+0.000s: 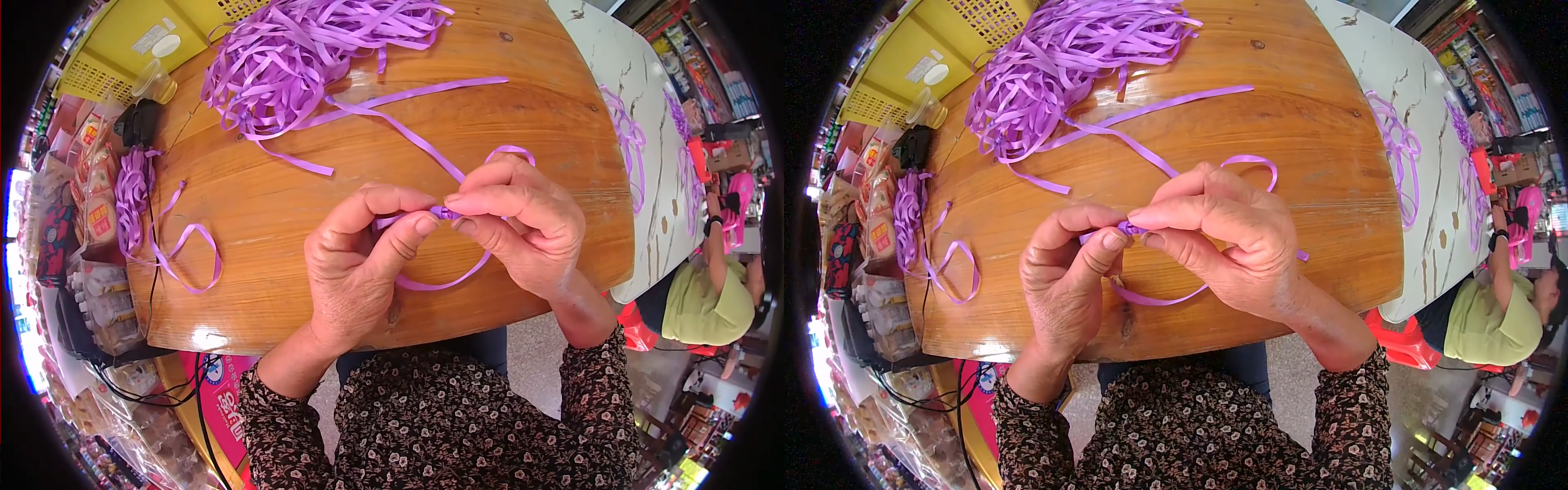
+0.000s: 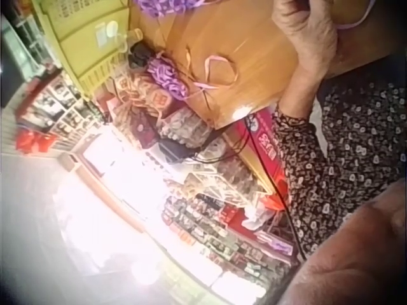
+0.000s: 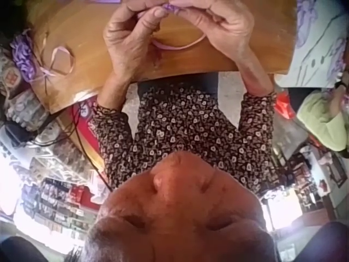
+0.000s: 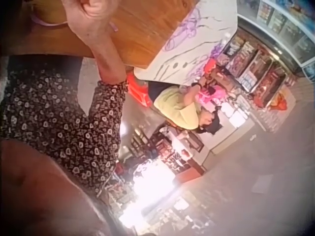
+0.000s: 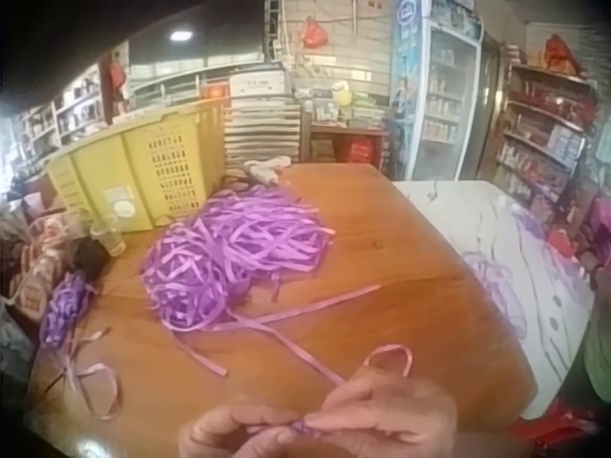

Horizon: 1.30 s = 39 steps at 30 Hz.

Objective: The recorder is braiding and tying knots in purple ribbons at a workbench.

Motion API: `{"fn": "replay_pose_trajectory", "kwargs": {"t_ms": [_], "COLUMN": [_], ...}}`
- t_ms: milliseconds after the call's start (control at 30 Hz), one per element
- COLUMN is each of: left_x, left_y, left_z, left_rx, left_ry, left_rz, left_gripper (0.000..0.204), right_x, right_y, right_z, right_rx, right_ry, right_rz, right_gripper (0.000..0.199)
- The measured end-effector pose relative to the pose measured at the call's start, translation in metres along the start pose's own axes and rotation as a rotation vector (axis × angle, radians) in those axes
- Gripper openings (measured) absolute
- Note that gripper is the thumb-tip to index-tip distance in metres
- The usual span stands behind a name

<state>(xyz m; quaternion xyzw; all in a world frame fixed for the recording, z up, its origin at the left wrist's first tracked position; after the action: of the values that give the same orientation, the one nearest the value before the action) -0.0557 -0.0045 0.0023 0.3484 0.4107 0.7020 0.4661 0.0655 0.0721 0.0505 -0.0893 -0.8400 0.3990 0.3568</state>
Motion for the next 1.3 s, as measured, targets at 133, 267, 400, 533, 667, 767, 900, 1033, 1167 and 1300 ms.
{"fn": "replay_pose_trajectory", "kwargs": {"t_ms": [133,267,400,533,667,767,900,1033,1167,1300], "left_x": [0.001,0.003,0.003,0.003,0.001,0.001,-0.001,-0.002,-0.004,-0.004], "left_y": [-0.007,-0.004,0.000,0.006,0.006,0.006,0.005,0.007,0.008,0.006], "left_z": [-0.001,-0.002,-0.005,-0.003,-0.005,-0.005,-0.005,-0.005,-0.004,-0.004], "left_rx": [-0.072,0.072,0.155,0.273,0.308,0.298,0.289,0.395,0.410,0.393], "left_ry": [0.014,-0.038,-0.016,-0.059,-0.039,-0.032,0.006,-0.004,0.019,0.032], "left_rz": [-0.102,-0.002,0.053,0.096,0.097,0.103,0.081,0.135,0.111,0.088], "left_gripper": [0.012,0.011,0.011,0.011,0.010,0.009,0.009,0.009,0.007,0.007], "right_x": [0.001,-0.001,-0.002,0.001,0.001,0.001,0.000,0.000,0.001,0.002], "right_y": [-0.001,-0.001,0.006,0.000,0.001,0.000,0.001,-0.002,-0.002,0.000], "right_z": [0.000,-0.001,-0.002,-0.002,0.002,0.002,0.002,0.002,0.001,0.002], "right_rx": [-0.026,0.029,0.085,-0.040,-0.022,-0.045,-0.035,-0.106,-0.100,-0.087], "right_ry": [-0.004,0.027,0.040,-0.027,-0.033,-0.016,-0.003,-0.029,-0.008,-0.008], "right_rz": [-0.034,0.042,0.097,-0.059,-0.048,-0.050,-0.035,-0.052,-0.019,-0.019], "right_gripper": [0.022,0.022,0.021,0.019,0.019,0.019,0.019,0.018,0.017,0.018]}}
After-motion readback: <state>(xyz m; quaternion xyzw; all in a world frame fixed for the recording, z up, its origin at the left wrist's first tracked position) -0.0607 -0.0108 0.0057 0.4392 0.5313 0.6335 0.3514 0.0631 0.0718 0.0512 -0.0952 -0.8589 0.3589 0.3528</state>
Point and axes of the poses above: each hand's wrist, its own x-axis towards the middle knuckle, its own z-axis out of the palm, y = z × x, the point moved 7 cm from there along x, towards the middle knuckle, and after that the axes turned 6 degrees about -y, right-handed, at the moved point
